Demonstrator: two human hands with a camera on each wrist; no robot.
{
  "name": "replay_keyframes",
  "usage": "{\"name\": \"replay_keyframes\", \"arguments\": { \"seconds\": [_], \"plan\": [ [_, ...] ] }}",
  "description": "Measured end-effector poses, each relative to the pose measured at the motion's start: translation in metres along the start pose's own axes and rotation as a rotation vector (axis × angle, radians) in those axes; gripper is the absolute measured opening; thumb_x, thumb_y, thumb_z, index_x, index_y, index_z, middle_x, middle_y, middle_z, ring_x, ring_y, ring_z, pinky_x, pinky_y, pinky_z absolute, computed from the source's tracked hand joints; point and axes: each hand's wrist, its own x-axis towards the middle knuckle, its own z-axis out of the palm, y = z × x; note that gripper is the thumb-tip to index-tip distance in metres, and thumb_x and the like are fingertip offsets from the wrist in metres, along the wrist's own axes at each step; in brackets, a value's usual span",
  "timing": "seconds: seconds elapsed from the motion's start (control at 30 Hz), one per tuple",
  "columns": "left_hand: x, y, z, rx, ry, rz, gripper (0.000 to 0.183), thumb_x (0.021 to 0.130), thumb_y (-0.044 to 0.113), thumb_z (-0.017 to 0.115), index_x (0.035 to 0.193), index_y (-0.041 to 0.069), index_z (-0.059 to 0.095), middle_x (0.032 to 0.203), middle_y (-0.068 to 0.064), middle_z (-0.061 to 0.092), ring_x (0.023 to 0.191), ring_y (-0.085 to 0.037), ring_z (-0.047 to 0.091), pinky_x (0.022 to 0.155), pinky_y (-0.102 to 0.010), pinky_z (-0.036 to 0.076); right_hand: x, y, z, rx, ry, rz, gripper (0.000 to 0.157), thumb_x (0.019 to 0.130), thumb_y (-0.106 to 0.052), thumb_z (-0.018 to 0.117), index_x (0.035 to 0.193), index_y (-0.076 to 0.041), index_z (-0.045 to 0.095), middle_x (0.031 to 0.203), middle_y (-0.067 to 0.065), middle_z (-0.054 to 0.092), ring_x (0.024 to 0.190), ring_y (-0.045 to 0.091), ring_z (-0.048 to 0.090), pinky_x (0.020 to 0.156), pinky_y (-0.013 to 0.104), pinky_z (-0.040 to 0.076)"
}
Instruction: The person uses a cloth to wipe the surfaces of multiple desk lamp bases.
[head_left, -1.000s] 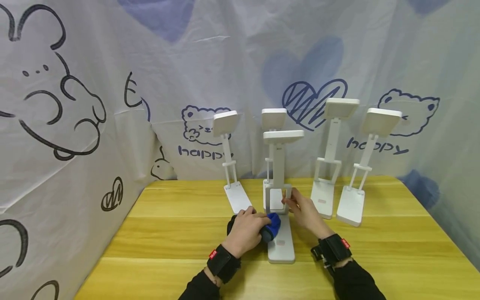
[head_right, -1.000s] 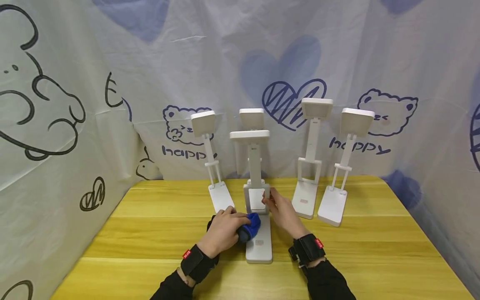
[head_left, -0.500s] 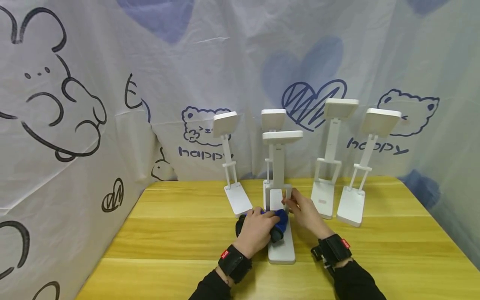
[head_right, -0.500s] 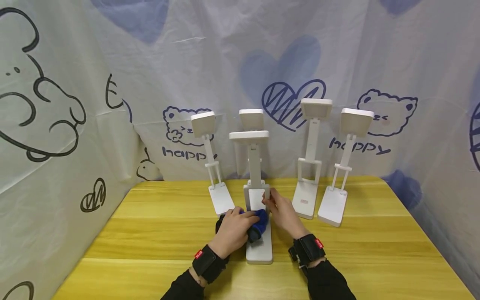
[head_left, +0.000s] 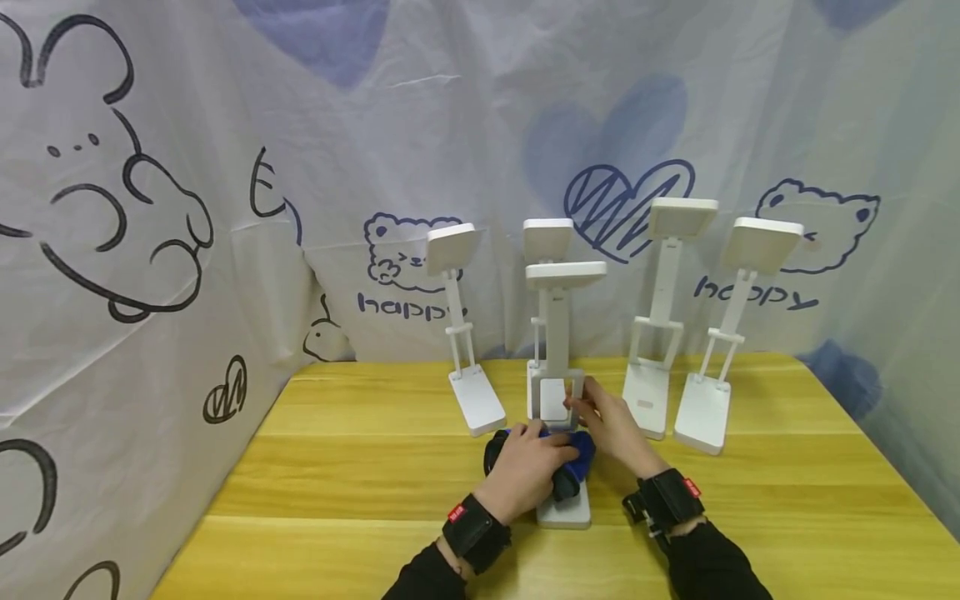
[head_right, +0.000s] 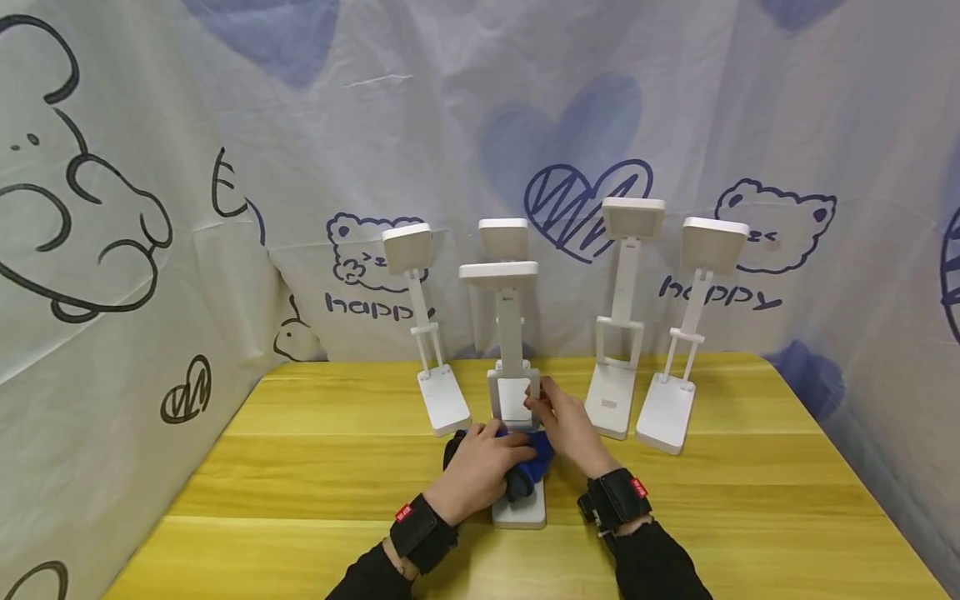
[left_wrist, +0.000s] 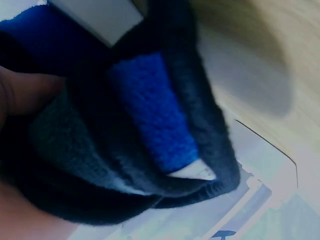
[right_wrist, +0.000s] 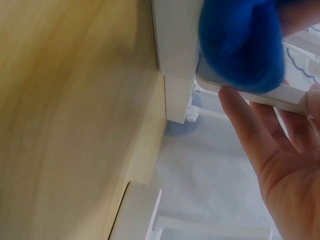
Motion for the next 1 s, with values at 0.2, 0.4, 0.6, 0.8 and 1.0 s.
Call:
{"name": "replay_keyframes", "arguments": {
  "seconds": [0.2,0.4,0.6,0.8,1.0],
  "plan": [
    [-0.006,-0.003,-0.011,-0.114,-0.104,0.069,0.04,0.083,0.007,0.065,0.113,0.033,0.069,0.123,0.012,0.063,0.101,-0.017,0.049,0.08,-0.034,0.043,0.001,0.0,0.0,0.034,-0.015,0.018,0.014,0.097,-0.004,0.047,0.11,0.0,0.052,0.096,0.019,0.067,0.093,0.033,0.064,0.066,0.042,0.059],
    [-0.012,-0.004,-0.021,-0.2,-0.173,0.127,0.044,0.082,0.003,0.066,0.111,0.035,0.07,0.124,0.016,0.062,0.106,-0.015,0.048,0.087,-0.035,0.044,0.0,0.002,0.0,0.025,-0.015,0.012,0.015,0.097,-0.003,0.046,0.111,0.001,0.052,0.096,0.019,0.067,0.093,0.032,0.064,0.066,0.042,0.059],
    [-0.015,-0.003,-0.033,-0.265,-0.238,0.141,0.036,0.081,0.004,0.068,0.1,0.035,0.074,0.117,0.018,0.065,0.099,-0.01,0.05,0.085,-0.03,0.044,0.0,0.002,0.0,0.004,-0.001,-0.018,0.014,0.096,-0.001,0.047,0.109,0.001,0.052,0.095,0.018,0.067,0.092,0.031,0.065,0.065,0.04,0.059],
    [-0.017,-0.006,-0.043,-0.283,-0.294,0.077,0.034,0.078,0.003,0.068,0.093,0.033,0.076,0.101,0.019,0.069,0.094,-0.008,0.052,0.082,-0.031,0.044,0.001,0.0,0.0,-0.026,0.006,-0.059,0.01,0.096,0.002,0.047,0.104,-0.002,0.051,0.093,0.017,0.066,0.087,0.031,0.065,0.063,0.039,0.059],
    [-0.018,-0.013,-0.038,-0.206,-0.243,-0.023,0.031,0.077,0.005,0.069,0.092,0.032,0.077,0.092,0.014,0.071,0.089,-0.013,0.053,0.076,-0.032,0.044,0.001,0.0,0.0,-0.031,-0.006,-0.068,0.012,0.096,0.002,0.046,0.107,-0.001,0.051,0.093,0.017,0.064,0.087,0.032,0.064,0.065,0.038,0.059]
  ]
}}
